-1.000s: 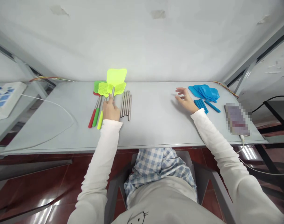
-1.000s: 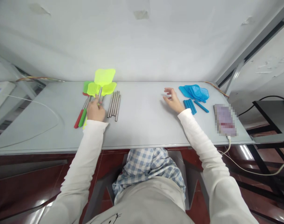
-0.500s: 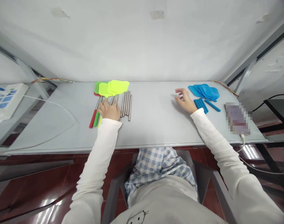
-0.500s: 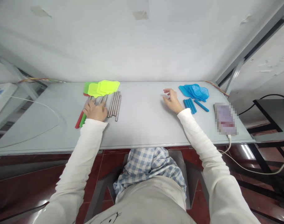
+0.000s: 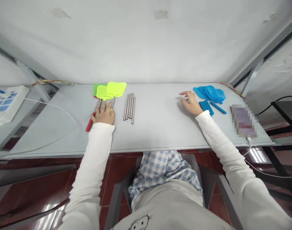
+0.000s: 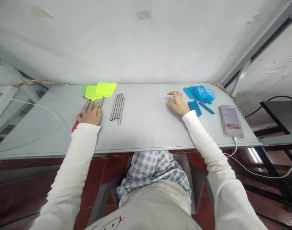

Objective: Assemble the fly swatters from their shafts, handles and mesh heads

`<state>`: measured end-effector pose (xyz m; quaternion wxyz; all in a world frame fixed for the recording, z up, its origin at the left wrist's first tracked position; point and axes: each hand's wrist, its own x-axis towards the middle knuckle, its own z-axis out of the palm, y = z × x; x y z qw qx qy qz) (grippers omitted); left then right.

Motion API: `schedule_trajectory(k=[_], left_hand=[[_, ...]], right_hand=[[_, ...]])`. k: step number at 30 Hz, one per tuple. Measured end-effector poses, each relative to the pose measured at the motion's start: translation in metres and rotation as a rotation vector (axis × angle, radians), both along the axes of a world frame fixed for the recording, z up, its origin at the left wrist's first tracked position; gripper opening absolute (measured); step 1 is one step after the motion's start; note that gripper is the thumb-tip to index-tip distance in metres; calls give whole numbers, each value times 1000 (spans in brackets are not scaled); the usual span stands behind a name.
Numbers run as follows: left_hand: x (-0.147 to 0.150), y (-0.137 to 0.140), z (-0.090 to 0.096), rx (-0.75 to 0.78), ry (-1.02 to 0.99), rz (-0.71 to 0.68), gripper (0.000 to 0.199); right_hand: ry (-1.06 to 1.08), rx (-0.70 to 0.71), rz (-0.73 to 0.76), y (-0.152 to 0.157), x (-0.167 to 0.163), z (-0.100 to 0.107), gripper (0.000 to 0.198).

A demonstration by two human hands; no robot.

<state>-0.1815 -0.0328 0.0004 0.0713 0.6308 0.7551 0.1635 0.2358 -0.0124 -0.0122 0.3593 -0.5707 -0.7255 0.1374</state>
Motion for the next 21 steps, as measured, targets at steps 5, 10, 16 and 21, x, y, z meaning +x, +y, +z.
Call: schedule_trajectory(k=[5, 10, 16, 21], left_hand=[[-22, 6, -1, -10, -14, 63, 60], [-46, 12, -1, -29, -42, 122, 59], [-65, 18, -4, -55, 27, 171, 58], [-67, 20, -7, 47, 60, 92, 57]], right_hand=[[-30, 12, -13, 0, 2, -1, 28], [-104, 48, -49, -7, 8, -1, 27], [-322, 108, -130, -48, 15, 12, 30], [-539, 101, -243, -103, 54, 30, 49]])
